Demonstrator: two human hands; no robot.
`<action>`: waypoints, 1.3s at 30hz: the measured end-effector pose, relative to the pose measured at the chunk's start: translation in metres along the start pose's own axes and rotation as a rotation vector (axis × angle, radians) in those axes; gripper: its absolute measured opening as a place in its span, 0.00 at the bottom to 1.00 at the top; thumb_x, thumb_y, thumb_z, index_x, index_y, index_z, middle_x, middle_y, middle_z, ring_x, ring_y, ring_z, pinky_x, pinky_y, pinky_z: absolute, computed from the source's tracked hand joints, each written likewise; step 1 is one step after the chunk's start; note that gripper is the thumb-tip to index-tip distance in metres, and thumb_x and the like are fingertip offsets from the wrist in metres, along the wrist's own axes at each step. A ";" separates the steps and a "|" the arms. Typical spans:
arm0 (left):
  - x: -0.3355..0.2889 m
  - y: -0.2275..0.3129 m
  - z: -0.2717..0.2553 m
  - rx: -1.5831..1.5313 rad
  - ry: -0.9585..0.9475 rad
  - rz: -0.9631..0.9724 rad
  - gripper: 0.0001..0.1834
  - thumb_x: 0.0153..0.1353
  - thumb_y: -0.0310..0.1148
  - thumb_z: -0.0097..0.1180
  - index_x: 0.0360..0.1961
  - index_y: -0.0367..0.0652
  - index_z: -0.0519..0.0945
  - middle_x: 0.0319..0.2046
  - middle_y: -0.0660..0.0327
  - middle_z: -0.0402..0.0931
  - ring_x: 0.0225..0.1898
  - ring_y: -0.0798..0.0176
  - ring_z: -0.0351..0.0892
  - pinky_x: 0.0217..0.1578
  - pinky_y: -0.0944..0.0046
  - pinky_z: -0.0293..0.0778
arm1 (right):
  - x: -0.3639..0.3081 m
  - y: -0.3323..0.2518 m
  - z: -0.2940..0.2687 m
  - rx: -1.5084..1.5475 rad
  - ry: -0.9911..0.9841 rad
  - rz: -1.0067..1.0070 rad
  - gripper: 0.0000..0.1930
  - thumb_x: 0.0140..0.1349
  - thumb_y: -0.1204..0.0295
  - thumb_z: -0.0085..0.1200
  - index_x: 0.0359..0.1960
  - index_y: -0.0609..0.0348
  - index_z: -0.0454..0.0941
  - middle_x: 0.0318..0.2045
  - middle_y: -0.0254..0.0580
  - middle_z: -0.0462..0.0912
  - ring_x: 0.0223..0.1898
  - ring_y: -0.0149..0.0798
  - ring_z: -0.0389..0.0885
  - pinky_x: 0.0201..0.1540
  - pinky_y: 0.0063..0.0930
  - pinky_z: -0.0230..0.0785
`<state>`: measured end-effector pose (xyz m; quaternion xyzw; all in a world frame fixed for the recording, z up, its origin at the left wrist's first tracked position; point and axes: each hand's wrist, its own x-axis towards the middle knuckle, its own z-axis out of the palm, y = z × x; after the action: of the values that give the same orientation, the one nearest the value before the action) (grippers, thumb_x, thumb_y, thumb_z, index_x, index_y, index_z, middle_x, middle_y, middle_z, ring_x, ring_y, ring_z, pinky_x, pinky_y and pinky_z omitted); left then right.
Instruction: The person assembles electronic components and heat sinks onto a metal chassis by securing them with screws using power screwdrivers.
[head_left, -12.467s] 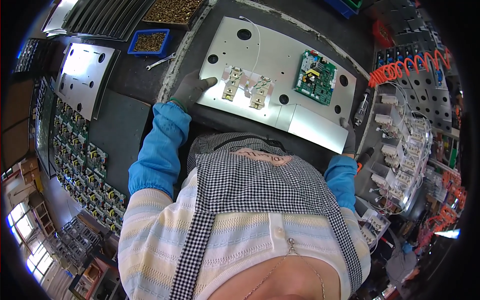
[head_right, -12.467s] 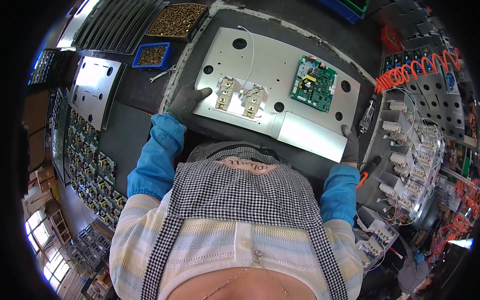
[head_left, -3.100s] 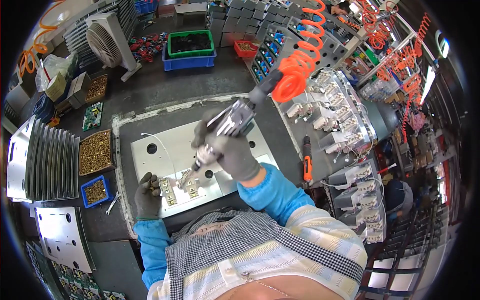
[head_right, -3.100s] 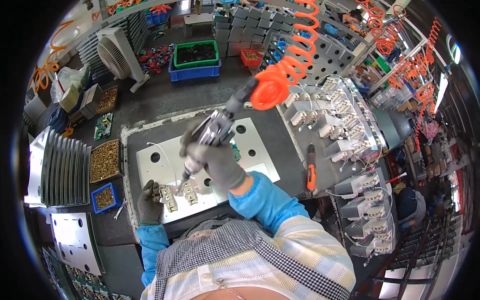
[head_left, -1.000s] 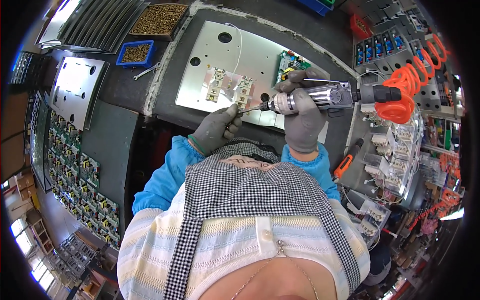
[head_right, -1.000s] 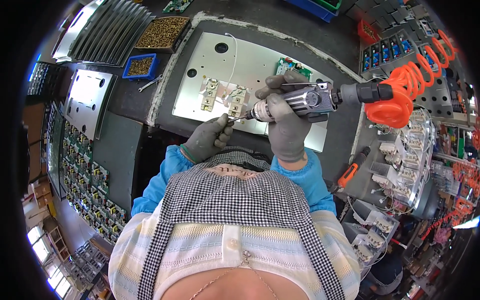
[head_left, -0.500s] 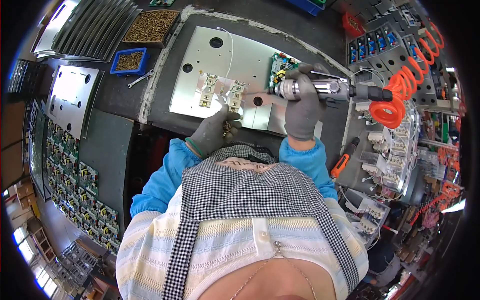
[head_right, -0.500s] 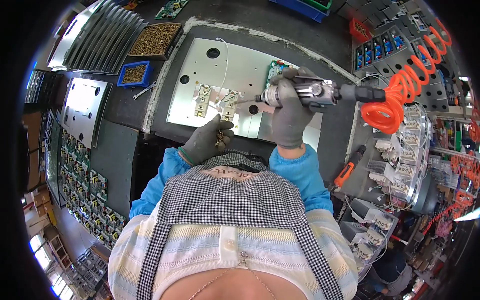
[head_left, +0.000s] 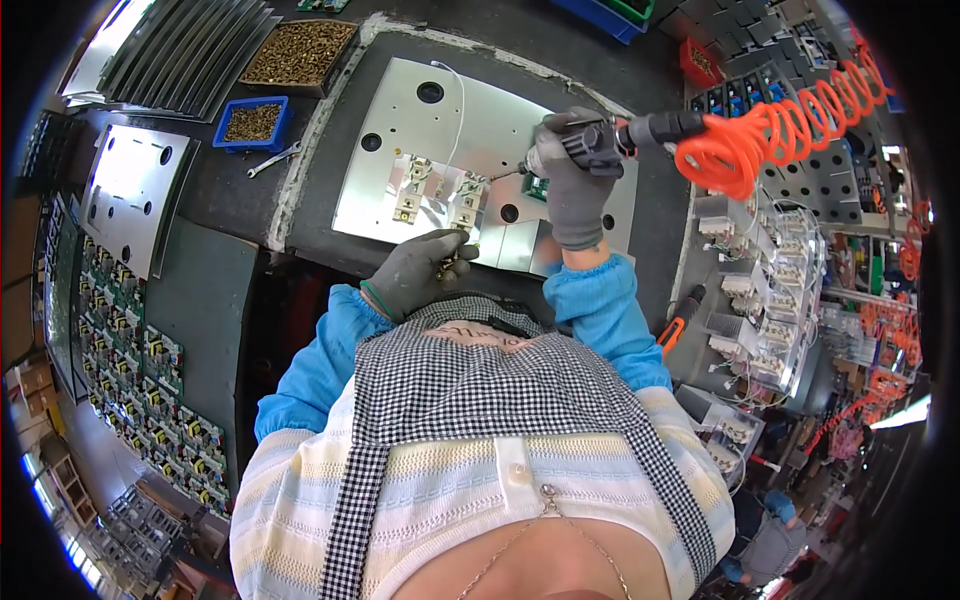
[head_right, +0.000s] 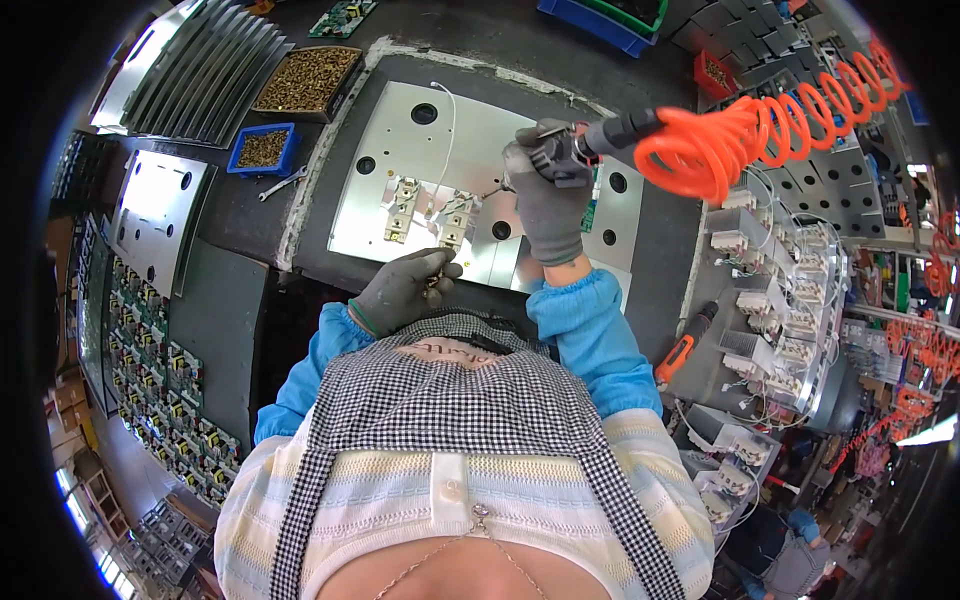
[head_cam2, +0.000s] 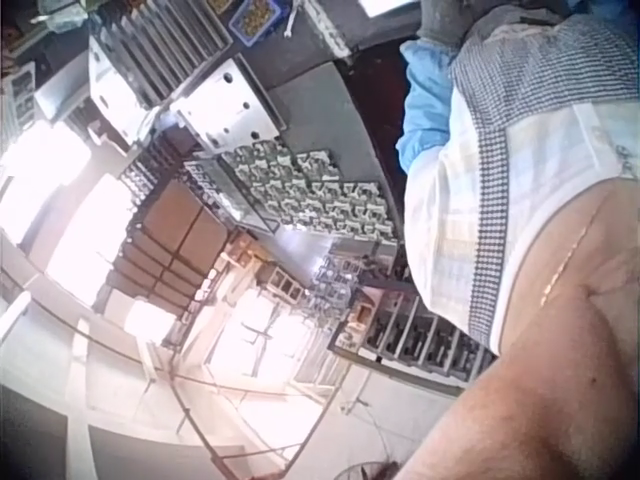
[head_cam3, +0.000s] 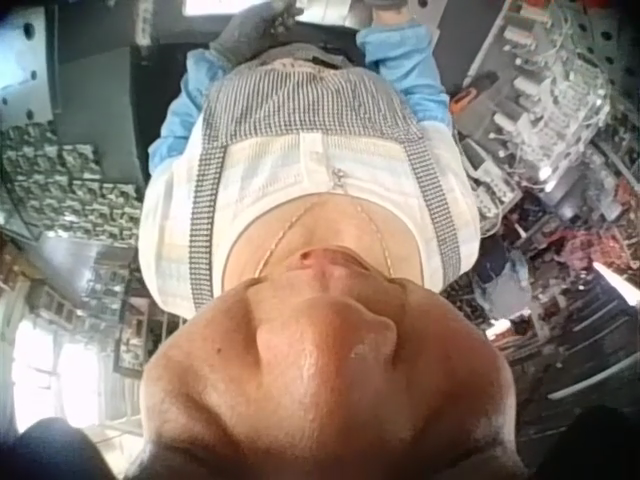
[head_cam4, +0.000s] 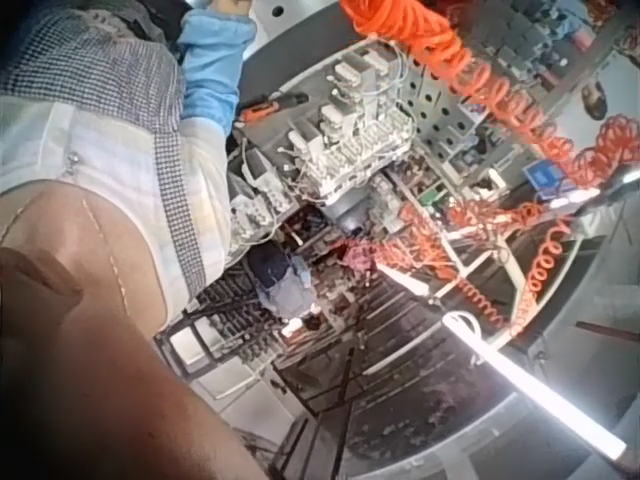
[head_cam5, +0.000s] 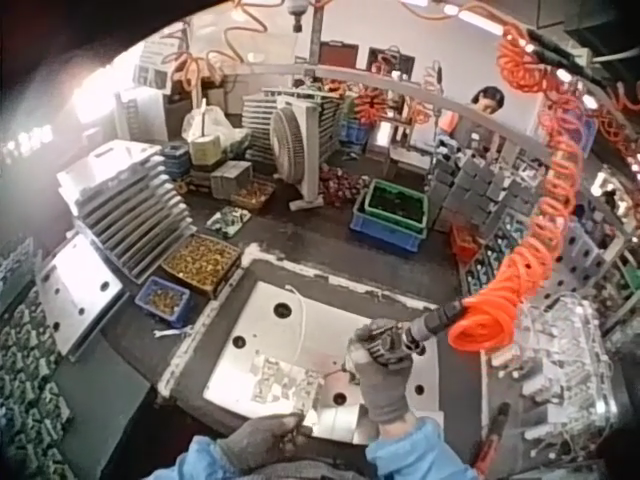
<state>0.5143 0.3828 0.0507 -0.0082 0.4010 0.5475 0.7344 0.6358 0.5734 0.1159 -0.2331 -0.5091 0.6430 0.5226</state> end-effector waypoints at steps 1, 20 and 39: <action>0.002 -0.001 -0.002 0.035 -0.012 -0.007 0.22 0.77 0.34 0.42 0.65 0.29 0.67 0.51 0.52 0.75 0.38 0.69 0.72 0.36 0.73 0.73 | 0.004 0.004 -0.002 -0.034 -0.026 0.015 0.20 0.57 0.83 0.63 0.51 0.57 0.74 0.38 0.36 0.83 0.33 0.27 0.82 0.32 0.22 0.77; 0.001 -0.011 0.001 -0.075 0.044 0.108 0.21 0.78 0.40 0.45 0.63 0.36 0.69 0.45 0.64 0.74 0.36 0.74 0.69 0.33 0.78 0.71 | 0.007 0.006 0.004 -0.050 -0.093 0.062 0.18 0.57 0.81 0.64 0.49 0.56 0.75 0.37 0.33 0.83 0.31 0.24 0.80 0.30 0.21 0.75; 0.000 -0.016 -0.018 -0.170 0.067 0.052 0.25 0.73 0.59 0.46 0.41 0.44 0.74 0.27 0.73 0.67 0.25 0.78 0.61 0.23 0.78 0.60 | -0.049 -0.045 0.032 0.166 -0.103 0.113 0.17 0.62 0.78 0.53 0.54 0.60 0.73 0.42 0.43 0.83 0.39 0.38 0.84 0.49 0.43 0.80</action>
<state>0.5166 0.3685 0.0317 -0.0786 0.3774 0.5978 0.7028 0.6451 0.5127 0.1566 -0.1841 -0.4664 0.7223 0.4762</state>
